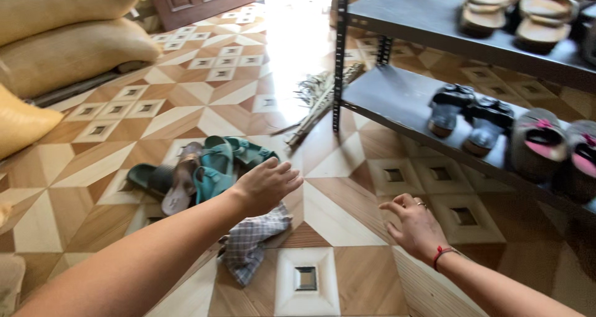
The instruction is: The person wipes several pairs of sandals and flip-flops with a cloth, then places them on a metal shoe rack. The person also places a pair of teal sandals into a cardboard box.
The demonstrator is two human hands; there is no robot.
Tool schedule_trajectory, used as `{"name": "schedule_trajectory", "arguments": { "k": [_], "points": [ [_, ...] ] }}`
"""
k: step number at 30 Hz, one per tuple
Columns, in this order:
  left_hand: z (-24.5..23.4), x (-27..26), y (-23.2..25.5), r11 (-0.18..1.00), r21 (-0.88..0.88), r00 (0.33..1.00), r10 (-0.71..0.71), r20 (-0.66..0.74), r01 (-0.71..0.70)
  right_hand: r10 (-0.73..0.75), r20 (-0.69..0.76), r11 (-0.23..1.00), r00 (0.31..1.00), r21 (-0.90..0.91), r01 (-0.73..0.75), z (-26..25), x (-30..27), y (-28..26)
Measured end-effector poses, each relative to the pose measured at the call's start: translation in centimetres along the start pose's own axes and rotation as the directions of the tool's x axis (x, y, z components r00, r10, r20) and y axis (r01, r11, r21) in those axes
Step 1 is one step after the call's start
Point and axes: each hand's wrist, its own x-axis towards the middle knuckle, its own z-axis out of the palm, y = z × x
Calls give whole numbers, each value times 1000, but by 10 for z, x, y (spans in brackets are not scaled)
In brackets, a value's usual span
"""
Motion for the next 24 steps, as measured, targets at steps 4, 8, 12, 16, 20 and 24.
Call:
{"name": "schedule_trajectory", "arguments": {
  "k": [4,8,12,16,20,24],
  "points": [
    [27,-38,-16,990,15,990,-139,-20,139,-87,30,996,996,-21,87,8,9,-40],
    [47,-83,-34,959,-70,961,-276,-22,274,-167,55,986,984,25,165,19,15,-78],
    [63,-131,-52,918,-88,917,-372,146,386,-254,68,966,965,65,250,36,18,-113],
    [84,-183,-63,852,-136,858,-482,174,506,-317,54,942,947,130,309,54,28,-143],
    [102,-215,-76,740,-147,745,-604,284,656,-332,12,929,943,178,324,64,48,-168],
    [116,-234,-89,560,-153,568,-714,410,814,-300,-10,917,954,271,292,73,67,-193]
  ]
}}
